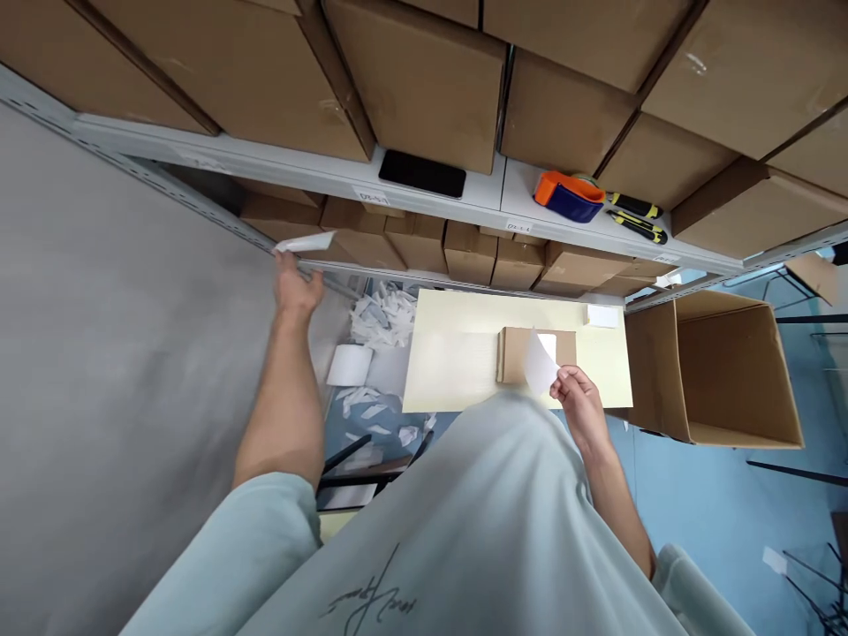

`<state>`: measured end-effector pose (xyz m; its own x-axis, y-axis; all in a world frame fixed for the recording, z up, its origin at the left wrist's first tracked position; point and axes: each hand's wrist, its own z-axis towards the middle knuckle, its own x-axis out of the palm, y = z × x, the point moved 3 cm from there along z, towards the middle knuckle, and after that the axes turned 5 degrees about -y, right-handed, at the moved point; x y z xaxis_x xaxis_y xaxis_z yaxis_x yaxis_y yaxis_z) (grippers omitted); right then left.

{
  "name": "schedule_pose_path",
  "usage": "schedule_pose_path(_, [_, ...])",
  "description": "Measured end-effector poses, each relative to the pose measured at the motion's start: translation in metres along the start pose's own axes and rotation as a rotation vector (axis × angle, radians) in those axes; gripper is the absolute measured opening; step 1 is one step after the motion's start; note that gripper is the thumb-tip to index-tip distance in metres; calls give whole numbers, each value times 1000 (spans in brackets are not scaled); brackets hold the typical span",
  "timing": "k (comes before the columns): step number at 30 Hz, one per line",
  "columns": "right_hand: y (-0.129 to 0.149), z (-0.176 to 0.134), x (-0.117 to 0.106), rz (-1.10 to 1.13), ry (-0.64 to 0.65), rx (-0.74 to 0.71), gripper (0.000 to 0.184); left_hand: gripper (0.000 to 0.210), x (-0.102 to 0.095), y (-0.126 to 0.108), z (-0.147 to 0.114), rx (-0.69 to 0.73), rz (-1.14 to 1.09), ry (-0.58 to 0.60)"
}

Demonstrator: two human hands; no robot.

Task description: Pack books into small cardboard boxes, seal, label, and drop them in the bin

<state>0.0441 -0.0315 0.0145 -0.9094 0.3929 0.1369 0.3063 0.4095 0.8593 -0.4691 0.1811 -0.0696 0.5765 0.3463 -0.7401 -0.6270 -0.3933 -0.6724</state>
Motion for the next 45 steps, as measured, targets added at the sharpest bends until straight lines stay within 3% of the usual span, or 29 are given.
schedule_pose_path(2, [4, 1, -1, -12, -16, -13, 37, 39, 6, -9, -1, -38, 9, -27])
schedule_pose_path(4, [7, 2, -2, -60, -32, -45, 38, 23, 24, -25, -18, -49, -77, -8])
schedule_pose_path(7, [13, 5, -2, -163, -49, -117, 40, 4, 69, -61, -75, -13, -359, 95])
schedule_pose_path(9, [17, 6, -3, -228, -62, -185, 40, 20, 101, -88, -130, -64, -527, 220])
schedule_pose_path(12, [27, 7, -7, -350, -51, -302, 32, 43, 138, -130, -213, -138, -768, 595])
schedule_pose_path(14, [33, 8, -13, -444, -14, -364, 24, 60, 149, -151, -253, -201, -877, 750])
schedule_pose_path(16, [39, 9, -22, -516, 31, -408, 18, 71, 150, -166, -274, -255, -942, 785])
schedule_pose_path(21, [43, 20, -46, -587, 111, -398, 20, 57, 141, -187, -283, -207, -904, 735])
schedule_pose_path(26, [33, 44, -70, -520, 31, -322, 21, 51, 140, -197, -296, -197, -812, 726])
schedule_pose_path(31, [26, 72, -91, -441, -35, -225, 35, 55, 151, -205, -312, -191, -759, 709])
schedule_pose_path(34, [22, 89, -103, -447, -49, -198, 25, 60, 163, -205, -318, -191, -726, 655])
schedule_pose_path(38, [25, 102, -116, -490, -56, -219, 18, 42, 175, -208, -323, -190, -685, 565])
schedule_pose_path(41, [31, 104, -119, -558, -28, -258, 15, 41, 181, -210, -328, -179, -659, 569])
schedule_pose_path(45, [38, 99, -115, -654, 17, -439, 18, 45, 188, -207, -334, -199, -655, 581])
